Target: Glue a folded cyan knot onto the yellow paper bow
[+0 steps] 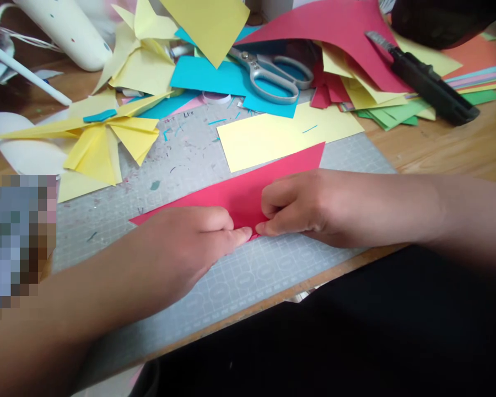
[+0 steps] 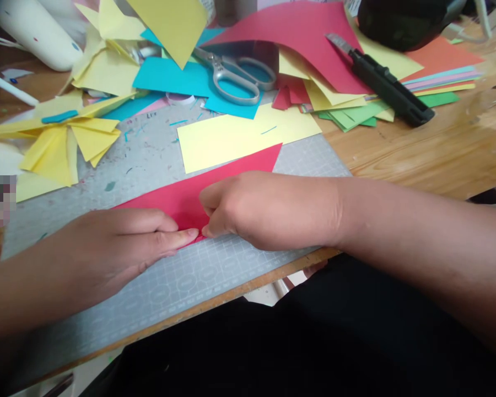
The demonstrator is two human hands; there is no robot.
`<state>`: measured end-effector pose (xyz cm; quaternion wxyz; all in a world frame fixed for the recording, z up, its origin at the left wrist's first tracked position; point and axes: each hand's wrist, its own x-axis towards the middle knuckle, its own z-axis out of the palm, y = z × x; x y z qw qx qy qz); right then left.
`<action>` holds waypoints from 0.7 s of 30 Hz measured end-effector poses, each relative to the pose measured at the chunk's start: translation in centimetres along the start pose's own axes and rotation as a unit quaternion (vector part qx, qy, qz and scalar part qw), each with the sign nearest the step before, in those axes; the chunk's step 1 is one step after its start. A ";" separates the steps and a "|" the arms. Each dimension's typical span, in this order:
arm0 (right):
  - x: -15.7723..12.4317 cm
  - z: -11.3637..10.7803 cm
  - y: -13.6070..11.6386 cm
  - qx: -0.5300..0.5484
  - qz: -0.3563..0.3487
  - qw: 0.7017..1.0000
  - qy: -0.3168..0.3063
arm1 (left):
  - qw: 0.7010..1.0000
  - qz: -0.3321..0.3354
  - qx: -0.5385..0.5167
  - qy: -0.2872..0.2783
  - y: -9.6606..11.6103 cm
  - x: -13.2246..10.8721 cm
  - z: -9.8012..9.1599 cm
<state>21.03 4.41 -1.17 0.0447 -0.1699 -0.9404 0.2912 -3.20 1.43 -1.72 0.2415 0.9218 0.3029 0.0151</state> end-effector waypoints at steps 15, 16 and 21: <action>-1.1 0.6 -0.1 0.033 0.034 0.998 0.045 | 0.999 0.018 0.045 -0.014 -0.1 0.0 -0.1; -1.2 0.7 -0.1 0.041 0.032 0.997 0.058 | 0.999 0.019 0.042 -0.013 -0.1 0.0 -0.1; -1.4 0.7 -0.3 0.036 0.043 0.996 0.075 | 0.999 0.033 0.033 -0.002 -0.3 0.2 -0.2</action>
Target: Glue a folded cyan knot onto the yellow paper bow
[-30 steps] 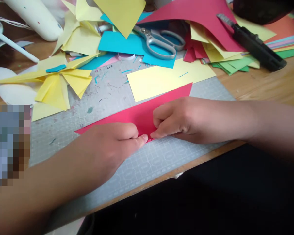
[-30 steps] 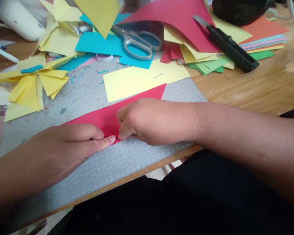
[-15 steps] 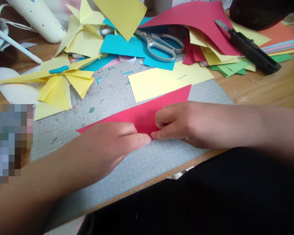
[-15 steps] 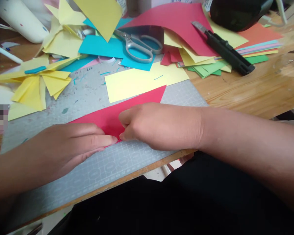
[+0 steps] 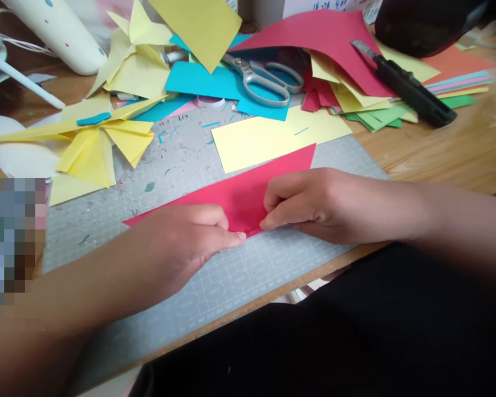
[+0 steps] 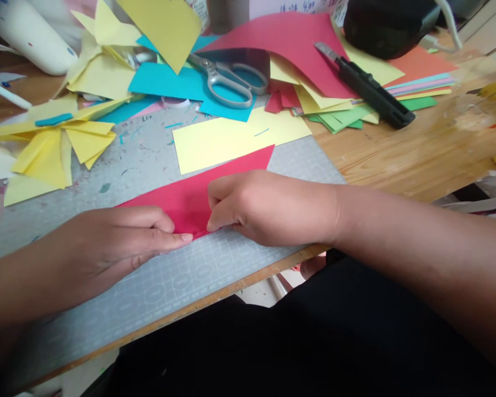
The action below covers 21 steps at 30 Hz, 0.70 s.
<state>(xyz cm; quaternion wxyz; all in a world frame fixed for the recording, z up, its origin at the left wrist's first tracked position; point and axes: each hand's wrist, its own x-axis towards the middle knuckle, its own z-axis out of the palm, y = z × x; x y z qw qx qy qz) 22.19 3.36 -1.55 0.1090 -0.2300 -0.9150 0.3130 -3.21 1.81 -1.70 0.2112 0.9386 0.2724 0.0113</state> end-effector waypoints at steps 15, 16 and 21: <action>0.1 -0.5 -0.6 -0.101 -0.008 0.992 -0.078 | 0.999 -0.007 0.016 -0.046 -0.7 -0.4 -0.1; -0.1 -0.5 -0.5 -0.116 -0.015 0.990 -0.073 | 0.999 0.006 0.029 -0.045 -0.8 -0.5 -0.1; -2.0 -0.1 0.4 -0.182 -0.032 0.983 -0.017 | 0.996 0.047 0.065 -0.034 -1.4 -0.7 -0.3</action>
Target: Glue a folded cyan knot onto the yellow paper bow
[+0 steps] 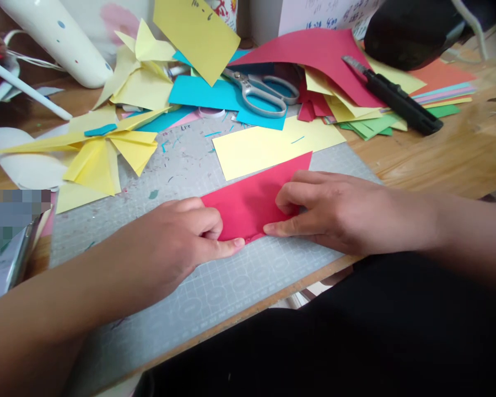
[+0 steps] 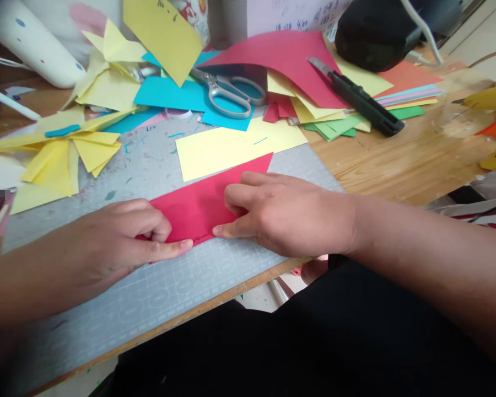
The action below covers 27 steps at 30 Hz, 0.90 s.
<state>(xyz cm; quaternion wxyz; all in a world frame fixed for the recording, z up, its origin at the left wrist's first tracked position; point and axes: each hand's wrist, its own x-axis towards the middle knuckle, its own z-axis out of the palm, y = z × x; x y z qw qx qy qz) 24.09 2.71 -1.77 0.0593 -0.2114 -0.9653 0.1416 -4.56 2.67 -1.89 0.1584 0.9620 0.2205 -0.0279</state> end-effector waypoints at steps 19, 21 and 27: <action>-2.7 -0.2 -0.2 -0.031 0.055 0.998 0.029 | 0.994 -0.088 -0.052 -0.033 -0.2 0.3 -1.1; -2.3 -0.4 -0.5 -0.047 0.047 0.997 0.033 | 0.993 -0.100 -0.067 -0.019 0.0 0.5 -1.3; 0.6 -0.3 -2.0 -0.044 0.023 0.987 0.154 | 0.988 -0.119 -0.093 -0.008 0.3 0.7 -1.3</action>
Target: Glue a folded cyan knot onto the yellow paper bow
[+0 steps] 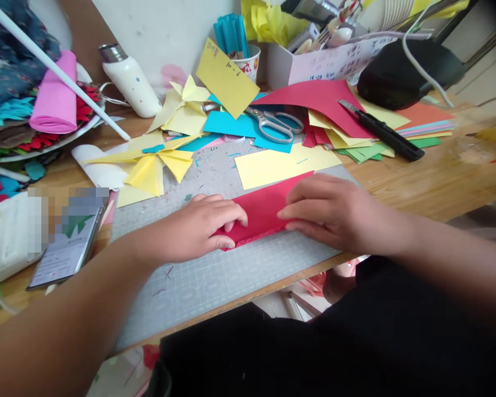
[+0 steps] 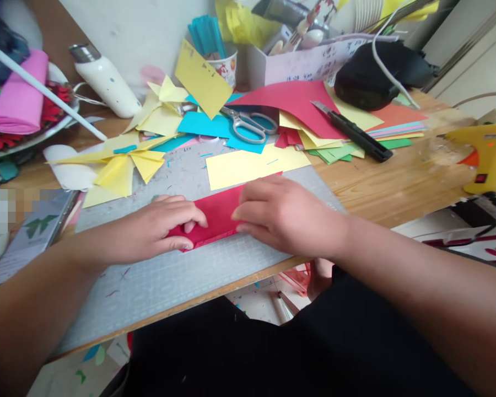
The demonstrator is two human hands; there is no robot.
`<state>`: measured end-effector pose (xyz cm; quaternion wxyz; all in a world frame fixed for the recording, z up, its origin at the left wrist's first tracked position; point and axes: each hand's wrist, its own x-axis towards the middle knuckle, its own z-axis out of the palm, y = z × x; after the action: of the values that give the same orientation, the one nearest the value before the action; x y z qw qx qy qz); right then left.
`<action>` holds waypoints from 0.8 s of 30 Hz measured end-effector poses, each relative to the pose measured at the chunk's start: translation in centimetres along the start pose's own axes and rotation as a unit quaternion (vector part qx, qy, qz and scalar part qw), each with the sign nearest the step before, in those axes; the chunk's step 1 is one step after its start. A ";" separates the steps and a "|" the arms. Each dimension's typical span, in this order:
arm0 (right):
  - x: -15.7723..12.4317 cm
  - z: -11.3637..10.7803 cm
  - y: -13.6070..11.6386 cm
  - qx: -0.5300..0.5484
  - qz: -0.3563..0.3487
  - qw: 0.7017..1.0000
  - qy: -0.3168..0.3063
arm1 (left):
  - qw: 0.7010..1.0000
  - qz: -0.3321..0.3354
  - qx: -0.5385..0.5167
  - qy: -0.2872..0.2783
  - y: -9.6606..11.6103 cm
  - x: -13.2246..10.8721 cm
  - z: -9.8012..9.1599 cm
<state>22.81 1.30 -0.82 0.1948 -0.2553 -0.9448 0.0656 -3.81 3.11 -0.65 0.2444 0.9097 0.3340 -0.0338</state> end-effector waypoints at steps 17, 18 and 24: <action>5.8 1.0 -2.1 0.569 0.153 0.771 0.241 | 0.845 0.081 0.056 0.526 3.5 -2.3 0.9; 6.1 1.5 -2.7 0.616 0.154 0.731 0.250 | 0.836 0.068 0.068 0.541 3.4 -2.1 0.9; 7.0 3.9 -4.6 0.718 0.183 0.637 0.212 | 0.815 0.069 0.168 0.550 3.1 -2.2 0.7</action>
<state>13.55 0.80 -1.01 0.4954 -0.2095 -0.4665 0.7021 -3.48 -0.54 0.56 -0.1350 0.8242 0.3380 0.4340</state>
